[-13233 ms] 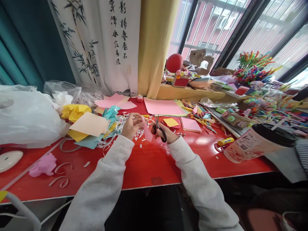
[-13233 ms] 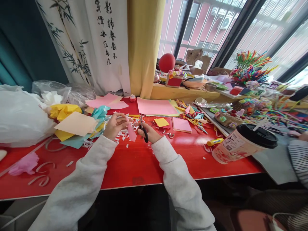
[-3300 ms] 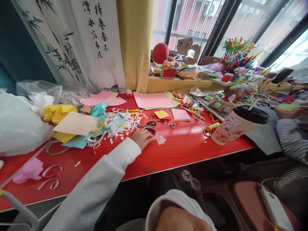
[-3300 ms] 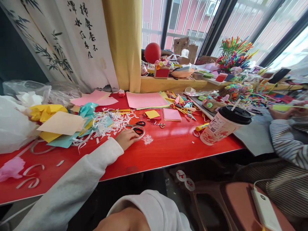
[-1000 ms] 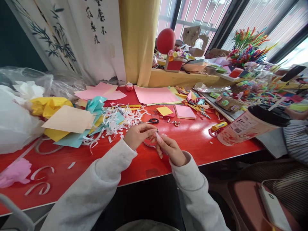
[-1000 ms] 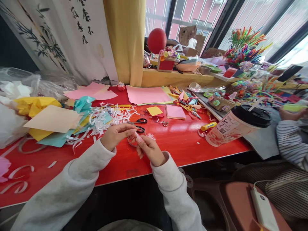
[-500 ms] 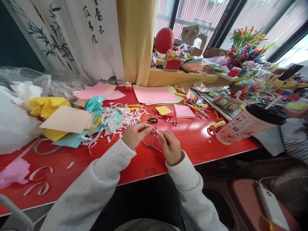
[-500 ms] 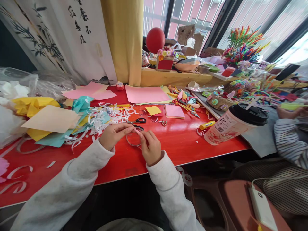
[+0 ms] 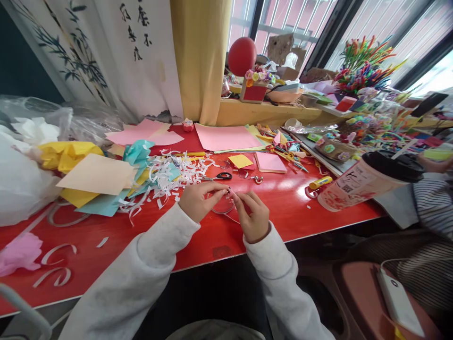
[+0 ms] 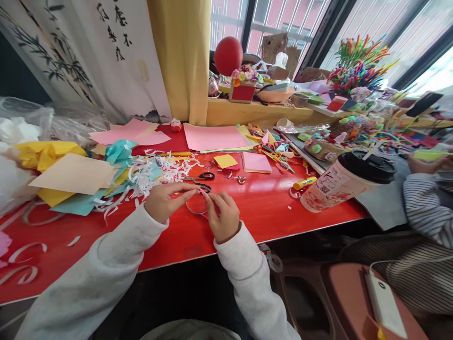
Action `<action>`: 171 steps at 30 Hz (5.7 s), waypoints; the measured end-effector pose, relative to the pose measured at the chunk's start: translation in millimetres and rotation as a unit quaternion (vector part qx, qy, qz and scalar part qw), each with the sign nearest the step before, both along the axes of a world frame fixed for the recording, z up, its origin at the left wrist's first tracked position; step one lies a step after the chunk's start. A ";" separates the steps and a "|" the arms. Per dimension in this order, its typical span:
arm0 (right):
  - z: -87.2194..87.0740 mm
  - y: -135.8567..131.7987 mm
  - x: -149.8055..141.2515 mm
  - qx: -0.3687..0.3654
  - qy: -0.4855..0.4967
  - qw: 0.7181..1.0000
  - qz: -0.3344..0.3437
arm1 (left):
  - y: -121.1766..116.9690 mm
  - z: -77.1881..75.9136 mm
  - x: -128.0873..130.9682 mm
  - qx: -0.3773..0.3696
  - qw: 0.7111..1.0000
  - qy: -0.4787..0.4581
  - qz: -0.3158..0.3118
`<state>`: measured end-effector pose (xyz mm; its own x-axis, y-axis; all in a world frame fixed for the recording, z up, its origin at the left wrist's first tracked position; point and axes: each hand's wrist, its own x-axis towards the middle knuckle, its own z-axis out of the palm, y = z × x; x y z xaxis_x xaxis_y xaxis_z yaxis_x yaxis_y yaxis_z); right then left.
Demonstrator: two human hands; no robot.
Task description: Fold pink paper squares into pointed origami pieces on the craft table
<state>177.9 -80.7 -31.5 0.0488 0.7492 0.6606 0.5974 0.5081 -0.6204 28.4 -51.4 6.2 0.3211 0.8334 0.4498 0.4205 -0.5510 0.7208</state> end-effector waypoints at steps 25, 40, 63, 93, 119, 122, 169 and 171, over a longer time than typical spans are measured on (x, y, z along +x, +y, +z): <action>-4.1 -2.8 0.6 0.040 -0.053 0.998 -0.006 | 14.6 -8.0 -4.4 -0.320 0.903 -0.256 -0.132; 1.8 -7.5 -3.9 0.035 -0.030 0.998 0.036 | -2.5 1.8 2.9 0.000 0.998 -0.059 0.011; 56.3 -19.3 -29.3 -0.443 0.512 0.531 0.510 | -7.1 22.8 -16.2 0.054 0.949 -0.274 -0.148; 39.5 -10.4 -24.9 -0.403 0.343 0.767 0.364 | 5.8 20.8 -22.2 -0.088 0.983 -0.143 0.080; 38.1 -12.9 -21.1 -0.346 0.285 0.855 0.263 | 4.9 21.8 -22.8 -0.119 0.987 -0.102 0.045; 31.5 -9.6 -8.1 -0.283 0.208 0.905 0.241 | 9.6 18.5 -31.4 -0.136 0.988 -0.045 0.053; 58.3 -42.0 -7.4 -0.160 0.141 0.963 0.164 | -42.9 38.3 -11.0 0.124 0.992 -0.018 0.031; 58.7 -44.3 -8.3 -0.147 0.112 0.971 0.151 | -44.3 40.9 -6.4 0.158 0.987 -0.012 0.015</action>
